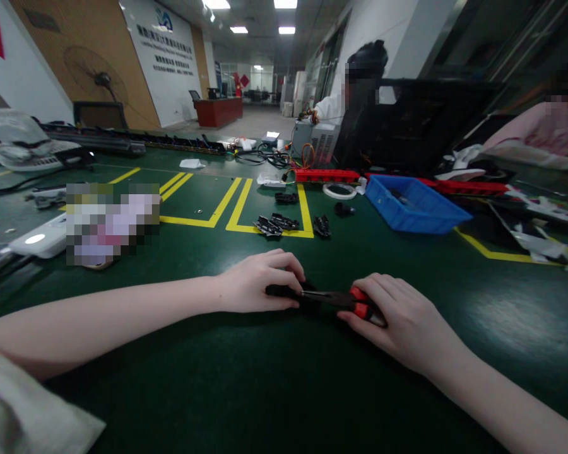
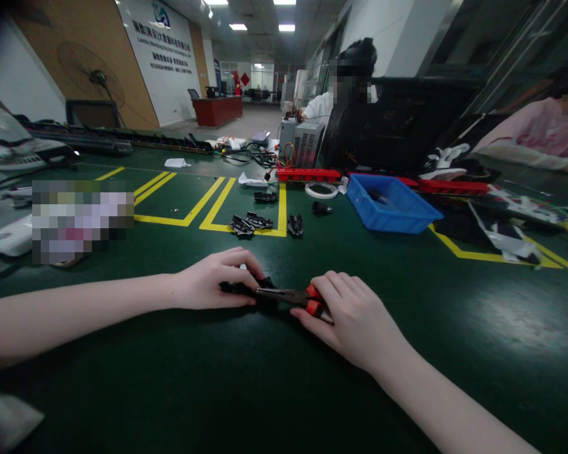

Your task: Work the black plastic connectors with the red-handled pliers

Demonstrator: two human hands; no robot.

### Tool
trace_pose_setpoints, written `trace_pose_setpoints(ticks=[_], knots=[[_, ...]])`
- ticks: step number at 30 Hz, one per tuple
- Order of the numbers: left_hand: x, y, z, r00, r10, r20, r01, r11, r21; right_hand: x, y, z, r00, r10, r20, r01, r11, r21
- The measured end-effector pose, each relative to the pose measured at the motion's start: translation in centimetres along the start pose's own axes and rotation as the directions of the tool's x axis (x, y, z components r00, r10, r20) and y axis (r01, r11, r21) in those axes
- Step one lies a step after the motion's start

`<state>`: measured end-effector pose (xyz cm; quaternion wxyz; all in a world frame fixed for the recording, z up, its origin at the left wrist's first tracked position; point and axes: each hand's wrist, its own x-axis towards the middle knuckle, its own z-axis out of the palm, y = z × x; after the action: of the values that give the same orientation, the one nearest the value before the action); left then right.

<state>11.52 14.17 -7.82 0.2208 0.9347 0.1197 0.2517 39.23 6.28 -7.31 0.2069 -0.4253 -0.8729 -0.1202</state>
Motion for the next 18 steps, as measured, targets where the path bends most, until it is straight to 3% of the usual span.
trace_pose_setpoints(ticks=[18], knots=[[0.07, -0.30, 0.09, 0.999, -0.039, 0.018, 0.042, 0.984, -0.171, 0.07, -0.06, 0.08, 0.995, 0.040, 0.087, -0.039, 0.999, -0.010]])
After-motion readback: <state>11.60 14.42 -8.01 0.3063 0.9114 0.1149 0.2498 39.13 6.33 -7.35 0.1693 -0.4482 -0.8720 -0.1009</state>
